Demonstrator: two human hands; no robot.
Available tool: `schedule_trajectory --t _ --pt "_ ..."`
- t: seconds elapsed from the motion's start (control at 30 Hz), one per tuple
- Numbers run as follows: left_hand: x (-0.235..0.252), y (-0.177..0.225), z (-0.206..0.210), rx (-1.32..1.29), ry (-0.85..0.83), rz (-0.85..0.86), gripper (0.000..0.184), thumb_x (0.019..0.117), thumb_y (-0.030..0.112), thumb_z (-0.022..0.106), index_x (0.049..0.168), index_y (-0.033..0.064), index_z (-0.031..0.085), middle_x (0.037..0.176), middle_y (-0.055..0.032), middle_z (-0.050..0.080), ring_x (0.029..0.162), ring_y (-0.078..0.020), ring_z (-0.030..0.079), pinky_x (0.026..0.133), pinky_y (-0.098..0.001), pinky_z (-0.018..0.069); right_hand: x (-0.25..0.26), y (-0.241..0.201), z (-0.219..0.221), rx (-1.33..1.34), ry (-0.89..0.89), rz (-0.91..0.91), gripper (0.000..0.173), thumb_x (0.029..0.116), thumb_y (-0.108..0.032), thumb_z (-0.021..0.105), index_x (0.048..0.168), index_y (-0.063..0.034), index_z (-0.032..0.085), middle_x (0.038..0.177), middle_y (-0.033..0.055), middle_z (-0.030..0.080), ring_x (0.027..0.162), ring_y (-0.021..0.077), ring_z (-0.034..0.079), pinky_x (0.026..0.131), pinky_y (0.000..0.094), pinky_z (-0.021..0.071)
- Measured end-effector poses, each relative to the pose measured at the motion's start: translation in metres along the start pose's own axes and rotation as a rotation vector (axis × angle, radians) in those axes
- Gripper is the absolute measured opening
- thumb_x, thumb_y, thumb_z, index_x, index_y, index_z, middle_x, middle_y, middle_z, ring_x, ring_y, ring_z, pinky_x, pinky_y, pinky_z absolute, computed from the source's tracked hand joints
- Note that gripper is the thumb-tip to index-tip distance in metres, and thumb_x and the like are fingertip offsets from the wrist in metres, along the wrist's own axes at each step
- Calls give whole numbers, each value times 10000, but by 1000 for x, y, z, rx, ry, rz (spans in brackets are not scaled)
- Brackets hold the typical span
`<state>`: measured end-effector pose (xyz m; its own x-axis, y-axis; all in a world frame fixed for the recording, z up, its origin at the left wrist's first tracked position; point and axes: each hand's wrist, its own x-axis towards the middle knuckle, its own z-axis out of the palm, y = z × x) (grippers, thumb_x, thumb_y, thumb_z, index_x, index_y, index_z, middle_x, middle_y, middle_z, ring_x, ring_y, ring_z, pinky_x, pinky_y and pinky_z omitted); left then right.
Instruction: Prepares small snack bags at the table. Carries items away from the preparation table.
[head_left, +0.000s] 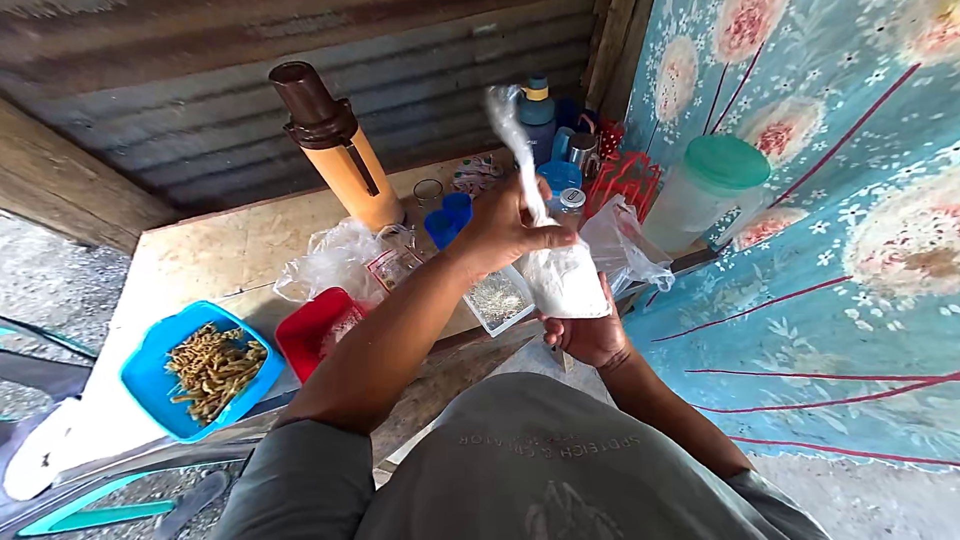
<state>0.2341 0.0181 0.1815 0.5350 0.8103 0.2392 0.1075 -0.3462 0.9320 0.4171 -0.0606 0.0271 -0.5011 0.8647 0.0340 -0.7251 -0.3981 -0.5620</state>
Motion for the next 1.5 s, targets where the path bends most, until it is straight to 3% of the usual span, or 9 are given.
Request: schedule_trajectory --t 0.27,0.47,0.6,0.73,0.83,1.07,1.27,1.37,1.5 --pt "-1 -40 -5 -279 102 -102 155 972 -46 505 957 50 625 867 13 635 786 -59 612 747 -252 544 19 12 19 -187 397 -94 1044 844 -936 262 1493 -133 418 1291 164 659 1133 323 682 877 515 615" --pt "3 -65 -30 -509 208 -310 159 1038 90 514 1179 65 581 911 -35 657 819 -114 668 769 -326 587 40 65 13 -143 191 -387 1404 477 -985 641 1603 -231 273 1392 79 618 1181 251 667 913 439 607" --pt "4 -71 -49 -566 257 -265 125 1072 139 515 1124 71 606 891 -19 689 824 -102 693 784 -310 601 58 96 19 -389 105 -545 913 646 -617 894 1367 -172 554 1180 39 718 1022 154 694 842 326 579" --pt "11 -75 -56 -581 187 -195 140 1064 155 543 1053 56 641 901 -24 707 860 -109 700 826 -324 600 70 107 50 -573 713 -650 657 709 -240 890 1262 -88 570 968 -30 738 857 84 714 787 309 620" --pt "18 -84 -72 -562 159 -156 142 1027 45 518 1094 47 643 928 -4 671 858 -90 655 803 -297 571 55 92 41 -571 790 -659 511 811 -301 812 1227 -102 594 1026 -36 736 978 86 705 910 353 599" --pt "22 -123 -94 -286 -82 -302 206 1001 35 614 1199 -7 652 1057 -61 692 821 -93 663 755 -274 577 16 62 22 -288 695 -695 508 702 -362 880 1124 -180 664 1030 42 745 973 203 728 840 470 623" --pt "15 -197 -78 23 -39 -541 368 1055 357 579 1033 -6 638 755 -40 532 597 -110 468 586 -304 448 -1 36 16 -378 842 -592 429 776 -206 753 1170 -148 594 998 47 740 906 194 735 772 443 635" --pt "7 -221 -72 224 -137 -577 577 1079 456 489 1051 -91 672 921 -230 637 829 -322 598 820 -544 492 4 22 29 -474 898 -534 373 832 -72 657 1195 -108 584 977 43 749 862 167 743 752 387 644" --pt "5 -241 -85 331 -207 -542 698 1102 526 323 1145 -71 683 1127 -265 690 1088 -392 657 998 -599 471 19 5 46 -672 973 -382 401 899 3 600 1287 -55 518 1047 59 709 913 162 723 813 380 633"
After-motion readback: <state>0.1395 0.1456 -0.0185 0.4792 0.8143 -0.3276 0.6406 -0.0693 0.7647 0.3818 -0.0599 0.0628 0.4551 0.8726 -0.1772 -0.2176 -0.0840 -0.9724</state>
